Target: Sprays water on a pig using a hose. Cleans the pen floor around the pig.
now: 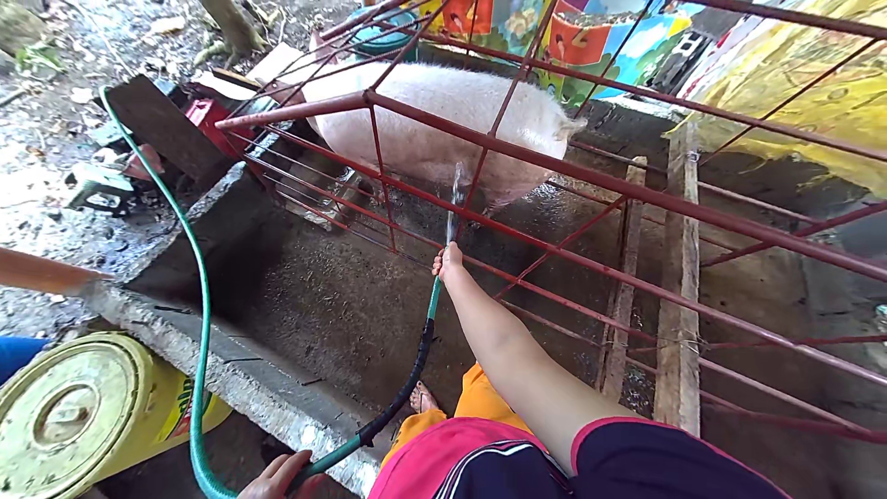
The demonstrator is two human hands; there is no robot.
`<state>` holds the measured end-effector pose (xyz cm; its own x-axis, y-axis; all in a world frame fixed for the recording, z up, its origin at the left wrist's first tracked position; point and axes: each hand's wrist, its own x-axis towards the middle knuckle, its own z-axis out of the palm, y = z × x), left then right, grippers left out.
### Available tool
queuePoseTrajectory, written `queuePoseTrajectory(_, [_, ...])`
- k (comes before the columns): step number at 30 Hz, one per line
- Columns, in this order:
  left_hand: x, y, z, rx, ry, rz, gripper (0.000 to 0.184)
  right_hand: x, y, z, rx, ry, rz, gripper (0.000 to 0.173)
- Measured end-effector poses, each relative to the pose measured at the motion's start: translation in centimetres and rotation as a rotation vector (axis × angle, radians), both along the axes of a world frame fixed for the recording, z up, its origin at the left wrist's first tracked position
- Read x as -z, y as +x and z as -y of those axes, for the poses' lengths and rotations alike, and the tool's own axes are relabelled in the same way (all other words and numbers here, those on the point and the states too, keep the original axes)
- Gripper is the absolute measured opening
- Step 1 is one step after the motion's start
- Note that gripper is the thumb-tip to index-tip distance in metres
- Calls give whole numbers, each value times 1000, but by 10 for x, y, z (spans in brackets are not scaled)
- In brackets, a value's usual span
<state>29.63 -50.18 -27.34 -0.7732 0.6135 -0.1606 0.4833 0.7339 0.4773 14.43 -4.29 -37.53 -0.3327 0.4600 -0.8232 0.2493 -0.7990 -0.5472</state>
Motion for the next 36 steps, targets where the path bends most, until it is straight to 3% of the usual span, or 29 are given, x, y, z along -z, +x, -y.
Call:
queuePoseTrajectory(9, [1, 7, 6, -1, 5, 7, 32, -8, -11, 10, -105, 19, 6, 45])
queuePoseTrajectory(14, [4, 10, 3, 13, -11, 22, 32, 12, 14, 3, 10, 12, 9, 44])
queuePoseTrajectory(20, [6, 9, -23, 81, -6, 19, 29, 5, 41, -27, 109, 40, -4, 42])
queuePoseTrajectory(27, [-6, -3, -50, 177, 89, -82, 32, -22, 55, -69, 112, 83, -35, 41])
queuePoseTrajectory(34, [-56, -34, -50, 235, 211, -177, 30, -76, 49, -76, 125, 70, -243, 48])
queuePoseTrajectory(36, [-77, -46, -51, 256, 267, -227, 29, -101, 46, -78, 54, 118, -303, 40])
